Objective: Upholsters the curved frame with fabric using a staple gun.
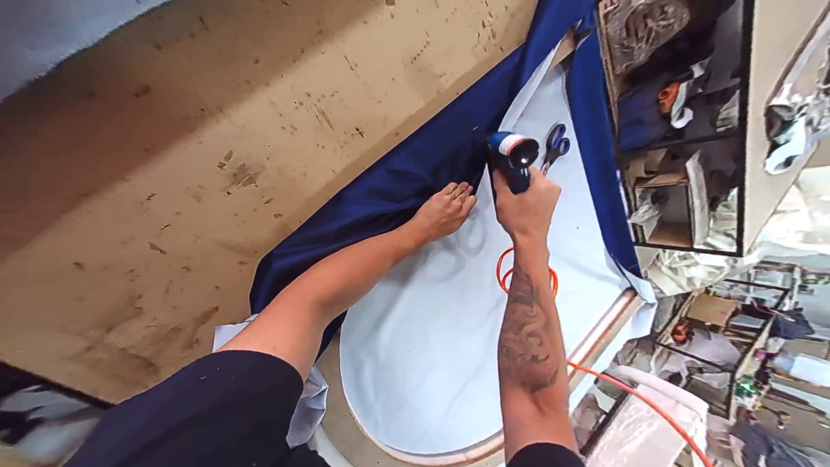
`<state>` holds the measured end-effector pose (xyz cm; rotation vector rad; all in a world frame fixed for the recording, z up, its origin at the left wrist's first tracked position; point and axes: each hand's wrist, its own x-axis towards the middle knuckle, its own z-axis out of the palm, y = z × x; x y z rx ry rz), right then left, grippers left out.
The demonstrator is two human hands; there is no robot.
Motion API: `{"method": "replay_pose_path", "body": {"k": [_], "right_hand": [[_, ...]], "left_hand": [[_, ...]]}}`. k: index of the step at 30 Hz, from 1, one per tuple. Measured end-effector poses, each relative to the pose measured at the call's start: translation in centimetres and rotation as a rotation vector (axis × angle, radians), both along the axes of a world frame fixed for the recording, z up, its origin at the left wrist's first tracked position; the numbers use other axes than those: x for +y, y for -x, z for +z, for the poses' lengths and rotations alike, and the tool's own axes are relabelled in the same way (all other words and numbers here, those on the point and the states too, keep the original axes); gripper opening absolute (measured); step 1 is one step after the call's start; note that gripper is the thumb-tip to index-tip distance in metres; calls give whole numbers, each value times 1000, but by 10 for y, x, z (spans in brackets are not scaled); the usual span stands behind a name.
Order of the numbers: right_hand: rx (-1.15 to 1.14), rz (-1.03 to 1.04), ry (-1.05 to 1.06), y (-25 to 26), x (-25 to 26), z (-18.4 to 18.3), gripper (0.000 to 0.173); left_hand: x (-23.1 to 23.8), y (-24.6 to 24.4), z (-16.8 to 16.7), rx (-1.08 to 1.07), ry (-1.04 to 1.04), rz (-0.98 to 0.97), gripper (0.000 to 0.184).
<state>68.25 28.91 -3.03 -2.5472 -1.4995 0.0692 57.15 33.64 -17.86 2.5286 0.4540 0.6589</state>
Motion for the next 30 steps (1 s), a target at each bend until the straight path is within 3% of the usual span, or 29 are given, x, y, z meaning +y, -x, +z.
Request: {"method": "replay_pose_path", "body": {"k": [4, 6, 10, 13, 15, 17, 19, 21, 23, 26, 30], "right_hand": [[-21, -265, -105, 53, -73, 27, 42], [-55, -391, -102, 84, -122, 21, 44], [-150, -502, 17, 136, -228, -36, 47], [-113, -513, 26, 157, -285, -73, 78], [-63, -512, -18, 164, -310, -90, 84], [-111, -505, -86, 173, -323, -101, 76], [-188, -531, -128, 180, -331, -111, 66], [-257, -566, -175, 181, -330, -122, 61], [-265, -589, -184, 180, -330, -124, 61], [-214, -595, -192, 180, -332, -124, 63], [-170, -587, -236, 178, -337, -127, 63]], "left_hand": [[-1, 4, 10, 35, 112, 15, 32], [-1, 12, 27, 47, 234, 73, 30], [10, 37, 73, -3, 370, 260, 33], [15, 58, 94, 137, 290, 353, 48], [14, 77, 92, 271, 146, 384, 50], [12, 101, 91, 408, 78, 417, 48], [0, 130, 94, 488, 117, 374, 61], [-25, 156, 101, 500, 106, 293, 74], [-67, 184, 99, 550, 78, 203, 75], [-118, 215, 86, 643, 55, 218, 67], [-120, 225, 89, 588, -35, 456, 34]]}}
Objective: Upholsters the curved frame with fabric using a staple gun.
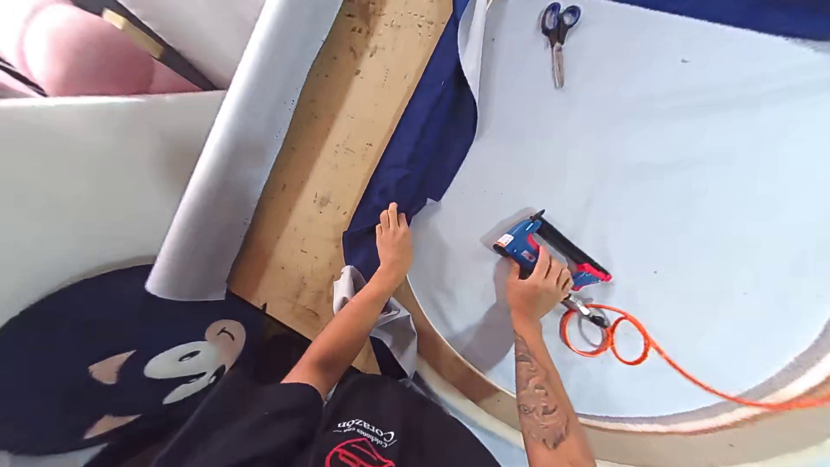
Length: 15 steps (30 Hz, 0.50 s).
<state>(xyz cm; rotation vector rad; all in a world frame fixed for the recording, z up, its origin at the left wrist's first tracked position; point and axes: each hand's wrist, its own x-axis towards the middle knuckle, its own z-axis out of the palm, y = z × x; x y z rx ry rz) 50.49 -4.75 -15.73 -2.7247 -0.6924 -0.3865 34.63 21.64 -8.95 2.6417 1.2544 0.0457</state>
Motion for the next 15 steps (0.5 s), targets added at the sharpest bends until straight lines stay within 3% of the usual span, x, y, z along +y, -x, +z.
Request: {"method": "replay_pose_path", "body": {"k": [2, 5, 7, 10, 15], "right_hand": [[19, 4, -10, 1, -2, 0, 63], [30, 1, -19, -2, -1, 1, 63], [43, -1, -19, 1, -2, 1, 63], [56, 3, -28, -1, -1, 4, 63], [82, 10, -36, 1, -1, 4, 61]], "left_hand": [[9, 5, 5, -36, -21, 30, 18], [24, 7, 14, -83, -59, 39, 20], [29, 12, 15, -78, -22, 10, 31], [12, 19, 19, -26, 40, -53, 67], [-7, 20, -1, -29, -139, 10, 74]]}}
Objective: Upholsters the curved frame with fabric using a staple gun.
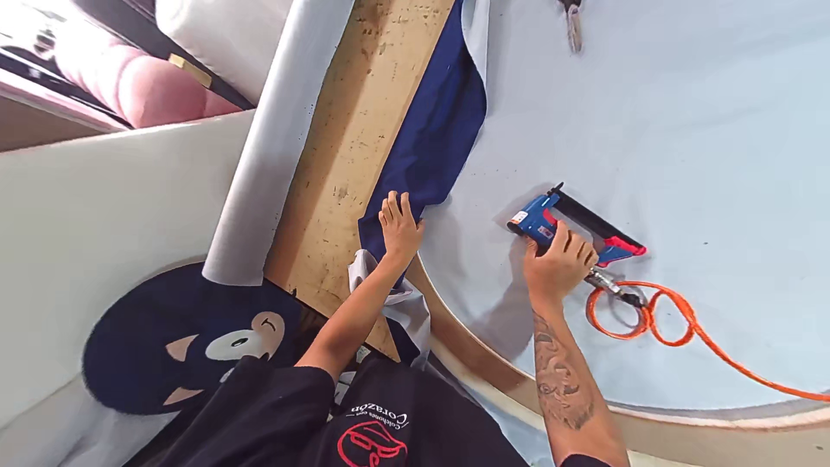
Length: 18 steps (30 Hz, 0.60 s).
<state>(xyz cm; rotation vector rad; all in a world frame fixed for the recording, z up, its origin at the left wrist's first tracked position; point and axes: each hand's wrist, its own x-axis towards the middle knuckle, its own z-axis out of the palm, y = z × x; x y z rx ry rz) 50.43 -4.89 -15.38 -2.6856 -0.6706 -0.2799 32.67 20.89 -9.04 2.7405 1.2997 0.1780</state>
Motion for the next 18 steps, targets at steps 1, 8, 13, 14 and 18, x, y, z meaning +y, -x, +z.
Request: {"method": "replay_pose_path", "body": {"k": [1, 8, 13, 14, 18], "right_hand": [[3, -2, 2, 0, 0, -1, 61], [-8, 8, -17, -3, -1, 0, 61], [35, 14, -22, -3, -3, 0, 61], [43, 15, -24, -3, -2, 1, 61], [27, 21, -47, -4, -3, 3, 60]], "left_hand": [[4, -6, -5, 18, -27, -6, 72], [45, -60, 25, 30, 39, -25, 25], [85, -61, 51, -368, 268, 406, 32], [93, -62, 52, -413, 298, 443, 40], [102, -64, 61, -238, 276, 308, 86]]}}
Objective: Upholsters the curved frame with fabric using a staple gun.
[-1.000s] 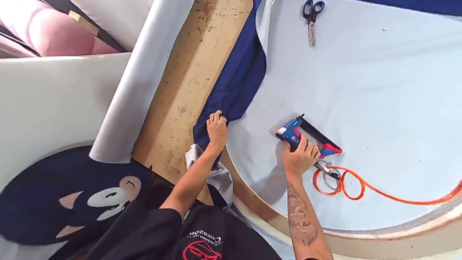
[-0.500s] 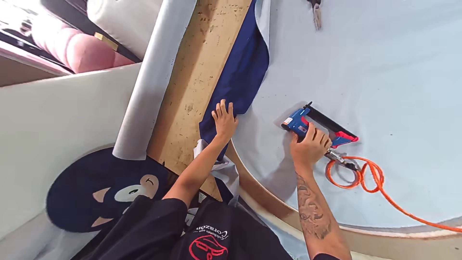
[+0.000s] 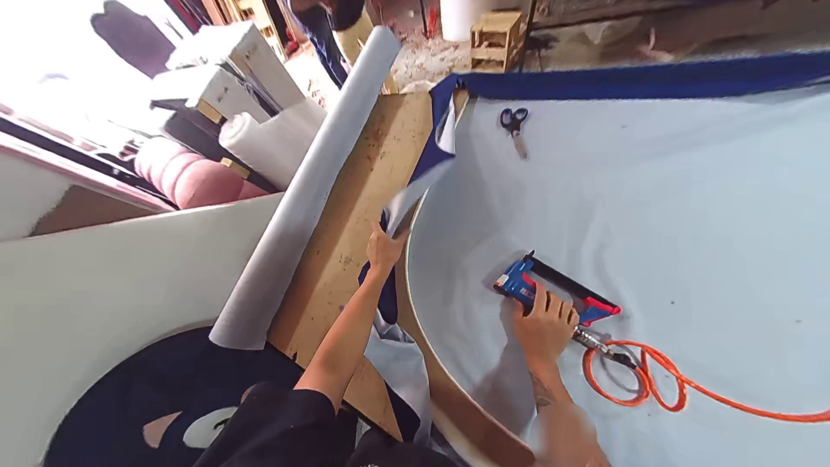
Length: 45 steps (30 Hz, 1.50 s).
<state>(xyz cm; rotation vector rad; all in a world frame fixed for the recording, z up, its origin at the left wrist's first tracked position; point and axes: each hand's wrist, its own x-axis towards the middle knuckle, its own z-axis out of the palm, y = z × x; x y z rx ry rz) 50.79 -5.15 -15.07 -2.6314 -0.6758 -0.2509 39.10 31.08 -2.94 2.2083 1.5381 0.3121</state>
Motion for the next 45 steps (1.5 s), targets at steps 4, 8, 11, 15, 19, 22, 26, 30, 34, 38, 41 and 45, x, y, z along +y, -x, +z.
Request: {"method": "replay_pose_path", "body": {"k": [4, 8, 11, 15, 19, 22, 26, 30, 34, 38, 41, 45], "right_hand": [[-17, 1, 11, 1, -1, -2, 61], [-41, -10, 25, 2, 1, -6, 61], [-42, -12, 40, -1, 3, -3, 59], [-54, -23, 133, 4, 4, 0, 60], [146, 79, 335, -11, 18, 28, 69], [404, 71, 374, -26, 46, 69, 73], [415, 233, 353, -42, 101, 127, 59], [307, 619, 213, -41, 158, 145, 41], [170, 838, 256, -28, 207, 136, 32], [150, 902, 361, -21, 242, 128, 30], [120, 907, 417, -21, 258, 127, 31], [-15, 765, 414, -22, 247, 132, 35]], "left_hand": [[-1, 6, 7, 237, 64, -130, 52], [-20, 7, -2, 128, 186, -166, 31], [-38, -2, -28, 71, 179, -254, 34], [-61, -6, -65, 156, 58, -351, 46], [-63, -3, -74, 174, 71, -427, 50], [-57, 3, -79, 99, 76, -487, 49], [-62, 4, -82, 140, 27, -562, 47], [-63, 5, -87, 129, -20, -616, 43], [-61, 10, -86, 91, -32, -645, 42], [-61, 9, -72, 138, 131, -706, 32], [-52, 2, -73, 75, 300, -679, 25], [-25, 2, -71, -378, 485, -404, 23]]}}
